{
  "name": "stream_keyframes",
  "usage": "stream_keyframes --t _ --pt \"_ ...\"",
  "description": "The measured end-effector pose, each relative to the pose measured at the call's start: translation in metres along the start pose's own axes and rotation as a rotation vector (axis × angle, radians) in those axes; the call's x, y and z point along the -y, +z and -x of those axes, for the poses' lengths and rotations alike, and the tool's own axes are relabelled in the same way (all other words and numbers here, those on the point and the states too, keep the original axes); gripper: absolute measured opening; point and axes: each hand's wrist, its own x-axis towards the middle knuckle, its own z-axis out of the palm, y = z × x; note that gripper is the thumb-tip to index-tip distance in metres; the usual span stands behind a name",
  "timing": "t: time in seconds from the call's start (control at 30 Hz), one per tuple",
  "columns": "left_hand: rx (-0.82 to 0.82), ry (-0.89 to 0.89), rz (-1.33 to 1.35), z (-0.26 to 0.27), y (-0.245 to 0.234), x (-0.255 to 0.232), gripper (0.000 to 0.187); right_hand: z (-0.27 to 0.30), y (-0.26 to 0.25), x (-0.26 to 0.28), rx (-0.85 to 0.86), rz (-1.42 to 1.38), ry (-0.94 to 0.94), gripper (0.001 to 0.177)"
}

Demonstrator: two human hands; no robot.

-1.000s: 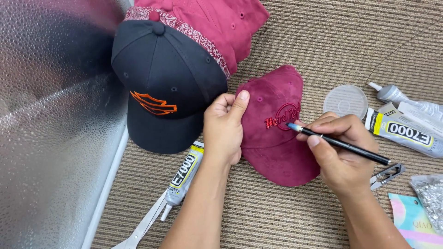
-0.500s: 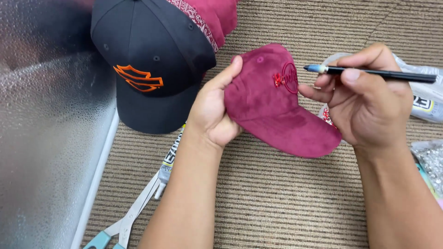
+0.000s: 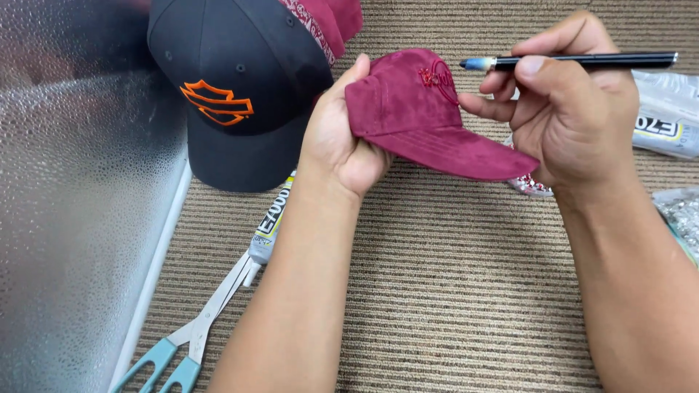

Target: Applying small red rhinestones to a logo on a maroon baseball cap using a wax picker tool and glue.

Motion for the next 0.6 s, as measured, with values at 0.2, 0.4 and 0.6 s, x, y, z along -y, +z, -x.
stream_keyframes --t 0.2,0.4,0.6 --pt "0.016 -0.017 0.022 -0.0005 0.0006 -0.0007 0.028 0.0045 0.003 -0.0007 -0.019 0.042 0.009 0.01" --pt "0.021 -0.003 0.003 -0.0017 0.0007 -0.0011 0.028 0.0055 0.0038 -0.0009 -0.033 0.104 -0.008 0.007" --pt "0.055 -0.006 -0.044 0.0048 0.0013 -0.0059 0.027 0.0077 0.0066 -0.0031 -0.028 0.116 0.008 0.009"
